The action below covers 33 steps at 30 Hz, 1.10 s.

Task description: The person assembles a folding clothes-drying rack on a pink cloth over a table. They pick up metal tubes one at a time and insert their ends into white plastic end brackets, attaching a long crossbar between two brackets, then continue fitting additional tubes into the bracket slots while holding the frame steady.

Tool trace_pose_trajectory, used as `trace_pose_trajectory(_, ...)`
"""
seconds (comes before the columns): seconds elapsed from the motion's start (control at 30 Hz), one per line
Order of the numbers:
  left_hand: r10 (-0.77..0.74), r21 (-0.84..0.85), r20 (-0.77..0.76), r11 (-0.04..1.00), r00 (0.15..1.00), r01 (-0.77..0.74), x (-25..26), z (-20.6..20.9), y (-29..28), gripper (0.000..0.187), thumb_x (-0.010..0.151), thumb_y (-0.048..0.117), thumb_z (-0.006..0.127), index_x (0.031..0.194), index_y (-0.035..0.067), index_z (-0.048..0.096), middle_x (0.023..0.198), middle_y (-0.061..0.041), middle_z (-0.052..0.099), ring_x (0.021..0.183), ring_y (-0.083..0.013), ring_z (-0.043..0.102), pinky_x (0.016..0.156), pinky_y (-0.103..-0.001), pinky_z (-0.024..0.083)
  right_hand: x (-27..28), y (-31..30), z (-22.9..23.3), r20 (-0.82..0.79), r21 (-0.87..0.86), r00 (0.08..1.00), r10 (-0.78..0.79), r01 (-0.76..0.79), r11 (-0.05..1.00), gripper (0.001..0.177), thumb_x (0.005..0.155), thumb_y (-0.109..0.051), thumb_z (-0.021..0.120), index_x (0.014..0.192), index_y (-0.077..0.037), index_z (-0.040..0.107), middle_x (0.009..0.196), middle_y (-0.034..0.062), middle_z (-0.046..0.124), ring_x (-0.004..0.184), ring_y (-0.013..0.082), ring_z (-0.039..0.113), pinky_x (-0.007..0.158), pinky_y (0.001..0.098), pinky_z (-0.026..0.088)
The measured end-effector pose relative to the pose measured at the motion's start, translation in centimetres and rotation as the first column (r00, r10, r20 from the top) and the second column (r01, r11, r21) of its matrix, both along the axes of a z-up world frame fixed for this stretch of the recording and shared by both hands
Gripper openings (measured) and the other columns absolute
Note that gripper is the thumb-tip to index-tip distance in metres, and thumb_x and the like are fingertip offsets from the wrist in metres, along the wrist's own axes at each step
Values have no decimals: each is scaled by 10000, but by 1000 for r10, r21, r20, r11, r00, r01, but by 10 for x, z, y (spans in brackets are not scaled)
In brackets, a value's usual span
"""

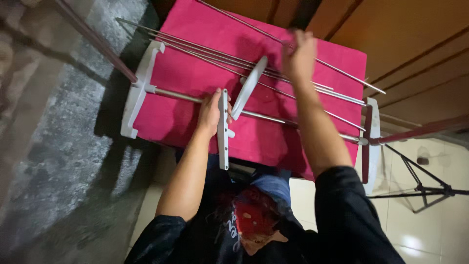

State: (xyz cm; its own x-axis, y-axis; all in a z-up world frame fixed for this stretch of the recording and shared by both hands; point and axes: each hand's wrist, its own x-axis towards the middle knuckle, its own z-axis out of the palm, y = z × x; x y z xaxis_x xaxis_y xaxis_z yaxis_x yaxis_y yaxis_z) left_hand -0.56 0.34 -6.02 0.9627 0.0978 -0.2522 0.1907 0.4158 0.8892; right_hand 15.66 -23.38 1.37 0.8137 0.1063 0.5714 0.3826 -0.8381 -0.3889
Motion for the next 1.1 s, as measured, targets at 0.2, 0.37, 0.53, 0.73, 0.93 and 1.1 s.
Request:
trace_pose_trajectory(0.2, -44, -86, 44, 995, 998, 47, 1, -2, 3, 461, 1045, 480, 447, 958, 55, 601, 632, -79, 595, 435, -201, 574, 431, -338, 480, 69, -44, -55, -279, -274, 948, -152, 74, 959, 231, 1044, -237, 555, 1167, -147, 729, 1265, 137, 659, 1247, 376, 569, 1010, 600, 445)
trace_pose_trajectory(0.37, -19, -47, 83, 999, 996, 23, 1, -9, 2, 462, 1057, 457, 439, 953, 42, 613, 617, -86, 599, 420, -202, 574, 418, -337, 481, 84, -56, -81, -237, -394, 955, -181, 76, 916, 251, 1032, -203, 512, 1159, -92, 698, 1251, 172, 654, 1238, 381, 563, 994, 609, 437)
trace_pose_trajectory(0.53, -5, -69, 65, 998, 998, 9, 1, -9, 1, 444, 1064, 428, 452, 955, 32, 622, 619, -87, 603, 421, -203, 573, 412, -344, 488, 104, -78, -88, -241, -440, 958, -153, 33, 897, 281, 1076, -163, 473, 1261, -9, 617, 1260, 242, 642, 1173, 454, 570, 941, 612, 446)
trace_pose_trajectory(0.73, 15, -37, 69, 999, 998, -12, 1, -8, 1, 449, 1055, 433, 463, 942, 33, 633, 607, -85, 606, 409, -203, 577, 396, -337, 485, 83, -84, -67, -121, -343, 992, -44, 0, 940, 174, 1020, -208, 637, 1075, -63, 716, 1126, 232, 671, 1088, 420, 619, 921, 565, 479)
trace_pose_trajectory(0.93, 18, 2, 52, 1000, 998, -19, 3, -4, -2, 439, 1051, 437, 472, 944, 43, 631, 612, -81, 604, 402, -200, 569, 391, -335, 479, 47, -55, -28, -135, 6, 962, 237, -238, 971, 198, 991, -84, 630, 1152, -72, 746, 1074, 227, 665, 974, 411, 662, 861, 493, 541)
trace_pose_trajectory(1.1, 13, 8, -15, 1000, 1000, -13, 2, 0, -2, 467, 1035, 475, 463, 930, 50, 625, 605, -80, 601, 404, -200, 568, 388, -334, 471, 33, -26, -28, -207, -18, 878, 431, -444, 896, 192, 937, -92, 674, 1105, -53, 758, 1090, 220, 734, 994, 404, 696, 897, 489, 547)
